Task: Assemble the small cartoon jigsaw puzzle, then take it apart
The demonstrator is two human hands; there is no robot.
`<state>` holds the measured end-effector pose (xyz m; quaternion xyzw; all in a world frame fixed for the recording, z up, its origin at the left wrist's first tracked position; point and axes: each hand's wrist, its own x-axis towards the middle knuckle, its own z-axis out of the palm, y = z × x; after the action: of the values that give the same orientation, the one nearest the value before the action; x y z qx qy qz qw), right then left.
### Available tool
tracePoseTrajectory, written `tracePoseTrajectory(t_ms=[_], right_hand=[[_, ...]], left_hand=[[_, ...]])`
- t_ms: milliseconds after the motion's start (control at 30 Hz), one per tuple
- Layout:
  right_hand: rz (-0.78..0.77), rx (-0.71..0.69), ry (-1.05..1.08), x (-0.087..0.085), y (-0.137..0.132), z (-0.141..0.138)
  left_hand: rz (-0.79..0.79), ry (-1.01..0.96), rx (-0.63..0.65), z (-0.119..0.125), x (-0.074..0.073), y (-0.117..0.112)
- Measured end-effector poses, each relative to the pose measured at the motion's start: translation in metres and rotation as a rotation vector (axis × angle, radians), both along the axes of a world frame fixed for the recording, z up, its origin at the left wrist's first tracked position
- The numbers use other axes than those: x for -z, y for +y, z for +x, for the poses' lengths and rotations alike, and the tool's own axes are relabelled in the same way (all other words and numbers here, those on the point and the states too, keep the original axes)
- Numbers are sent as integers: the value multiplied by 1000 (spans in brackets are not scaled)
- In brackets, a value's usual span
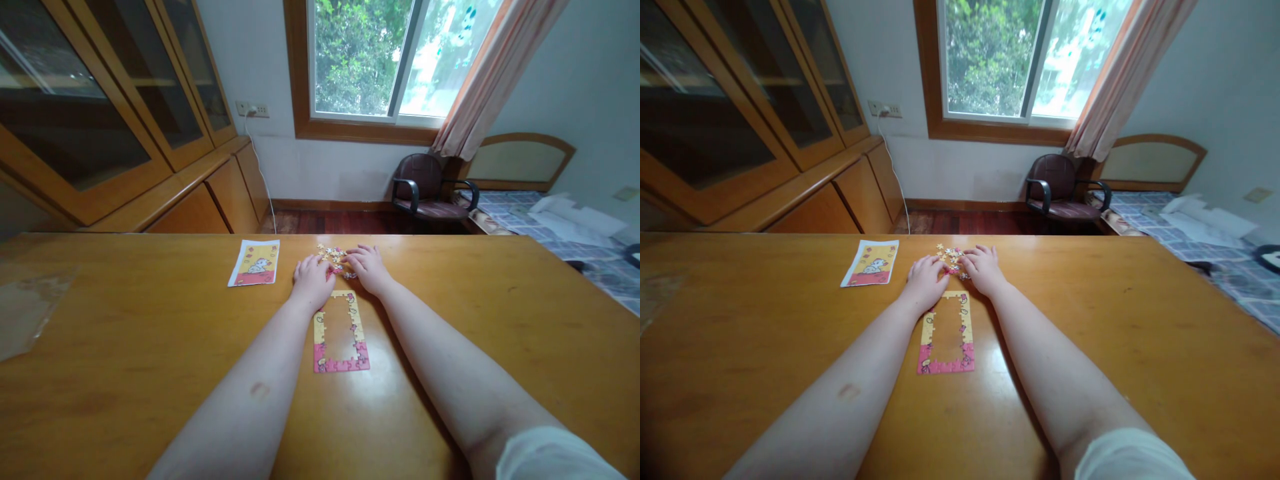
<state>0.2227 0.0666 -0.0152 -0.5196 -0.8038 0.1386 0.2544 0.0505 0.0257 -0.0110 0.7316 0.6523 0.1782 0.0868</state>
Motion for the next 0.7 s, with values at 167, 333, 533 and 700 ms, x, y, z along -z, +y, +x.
tracePoseTrajectory(t_ms=[167,333,533,700], right_hand=[[-21,-73,-22,1,-1,-1],[-1,77,7,2,3,1],[-25,-58,-65,2,2,0],[3,84,-44,1,2,1]], left_hand=[[7,-16,43,0,0,-1],[-4,-25,46,-1,-1,-1],[-11,-23,50,0,-3,-2],[-6,-27,49,0,-3,-2]])
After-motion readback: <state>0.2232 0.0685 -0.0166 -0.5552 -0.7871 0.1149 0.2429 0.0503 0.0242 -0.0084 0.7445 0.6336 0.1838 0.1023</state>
